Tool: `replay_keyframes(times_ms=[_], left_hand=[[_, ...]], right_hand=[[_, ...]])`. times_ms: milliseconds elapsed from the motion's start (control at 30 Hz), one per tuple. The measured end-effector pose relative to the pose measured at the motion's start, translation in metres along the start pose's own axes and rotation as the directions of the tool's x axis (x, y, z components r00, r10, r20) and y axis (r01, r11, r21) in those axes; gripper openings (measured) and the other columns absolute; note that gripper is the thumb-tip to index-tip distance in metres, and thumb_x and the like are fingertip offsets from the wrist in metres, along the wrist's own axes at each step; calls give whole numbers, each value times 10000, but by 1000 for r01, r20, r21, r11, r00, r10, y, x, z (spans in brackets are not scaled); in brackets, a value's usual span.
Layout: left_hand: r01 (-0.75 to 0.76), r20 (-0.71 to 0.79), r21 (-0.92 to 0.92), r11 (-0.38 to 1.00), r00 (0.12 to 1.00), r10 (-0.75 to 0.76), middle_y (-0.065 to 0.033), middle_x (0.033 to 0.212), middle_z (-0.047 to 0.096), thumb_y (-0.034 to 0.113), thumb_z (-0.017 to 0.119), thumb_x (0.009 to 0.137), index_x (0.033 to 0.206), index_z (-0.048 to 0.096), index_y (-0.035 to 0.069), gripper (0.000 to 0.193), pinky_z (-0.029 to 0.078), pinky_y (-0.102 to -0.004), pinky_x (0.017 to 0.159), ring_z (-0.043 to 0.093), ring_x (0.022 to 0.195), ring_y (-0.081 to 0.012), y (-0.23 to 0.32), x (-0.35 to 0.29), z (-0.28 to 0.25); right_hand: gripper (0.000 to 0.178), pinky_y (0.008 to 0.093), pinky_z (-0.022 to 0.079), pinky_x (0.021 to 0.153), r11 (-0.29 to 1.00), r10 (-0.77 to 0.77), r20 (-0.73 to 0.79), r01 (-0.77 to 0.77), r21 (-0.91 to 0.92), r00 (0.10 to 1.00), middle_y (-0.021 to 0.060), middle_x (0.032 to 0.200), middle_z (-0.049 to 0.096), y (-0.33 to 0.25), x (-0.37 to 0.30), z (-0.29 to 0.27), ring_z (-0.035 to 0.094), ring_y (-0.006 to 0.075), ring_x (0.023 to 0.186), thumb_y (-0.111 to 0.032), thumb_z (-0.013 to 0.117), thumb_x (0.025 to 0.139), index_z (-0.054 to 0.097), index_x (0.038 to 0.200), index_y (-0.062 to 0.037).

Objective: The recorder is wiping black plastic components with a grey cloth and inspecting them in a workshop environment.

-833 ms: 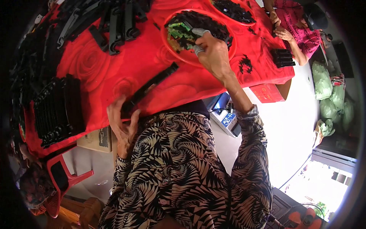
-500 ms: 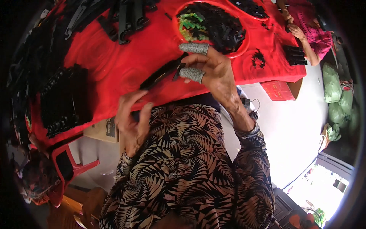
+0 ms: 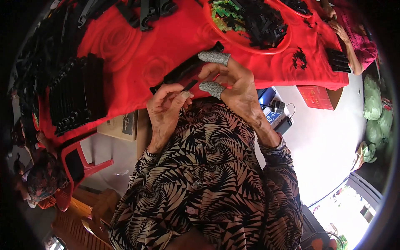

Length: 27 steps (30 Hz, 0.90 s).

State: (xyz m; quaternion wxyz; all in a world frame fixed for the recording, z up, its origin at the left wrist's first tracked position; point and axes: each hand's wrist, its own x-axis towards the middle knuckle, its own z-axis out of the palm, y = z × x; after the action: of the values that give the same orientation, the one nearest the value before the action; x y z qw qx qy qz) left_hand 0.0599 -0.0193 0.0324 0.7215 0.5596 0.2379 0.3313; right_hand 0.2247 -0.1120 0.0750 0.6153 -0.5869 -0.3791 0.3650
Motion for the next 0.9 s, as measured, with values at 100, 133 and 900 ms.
replay_keyframes(times_ms=[100, 133, 900], left_hand=[[37, -24, 33, 999, 999, -36, -58, 841, 660, -48, 664, 866, 999, 657, -33, 134, 536, -232, 659, 639, 716, -104, -1, -1, 1], [60, -25, 44, 997, 998, -59, -54, 835, 656, -48, 668, 862, 989, 665, -31, 129, 536, -230, 661, 637, 714, -100, -2, -1, 1], [-120, 90, 319, 940, 991, 96, -93, 784, 664, 28, 692, 863, 934, 647, -18, 96, 509, -263, 621, 644, 686, -136, -11, -6, 0]], right_hand=[[513, 261, 517, 811, 995, 72, 30, -73, 63, 997, 43, 961, 650, -4, -2, -2, 625, 121, 896, 107, 662, 797, 563, 1282, -34], [513, 261, 517, 811, 995, 73, 29, -75, 62, 997, 43, 961, 650, -2, -2, -2, 625, 121, 896, 107, 662, 797, 563, 1282, -34], [497, 208, 507, 803, 991, 103, 14, -102, -85, 995, -12, 968, 590, 20, -27, 4, 576, 64, 869, 59, 750, 779, 598, 1245, -25]])
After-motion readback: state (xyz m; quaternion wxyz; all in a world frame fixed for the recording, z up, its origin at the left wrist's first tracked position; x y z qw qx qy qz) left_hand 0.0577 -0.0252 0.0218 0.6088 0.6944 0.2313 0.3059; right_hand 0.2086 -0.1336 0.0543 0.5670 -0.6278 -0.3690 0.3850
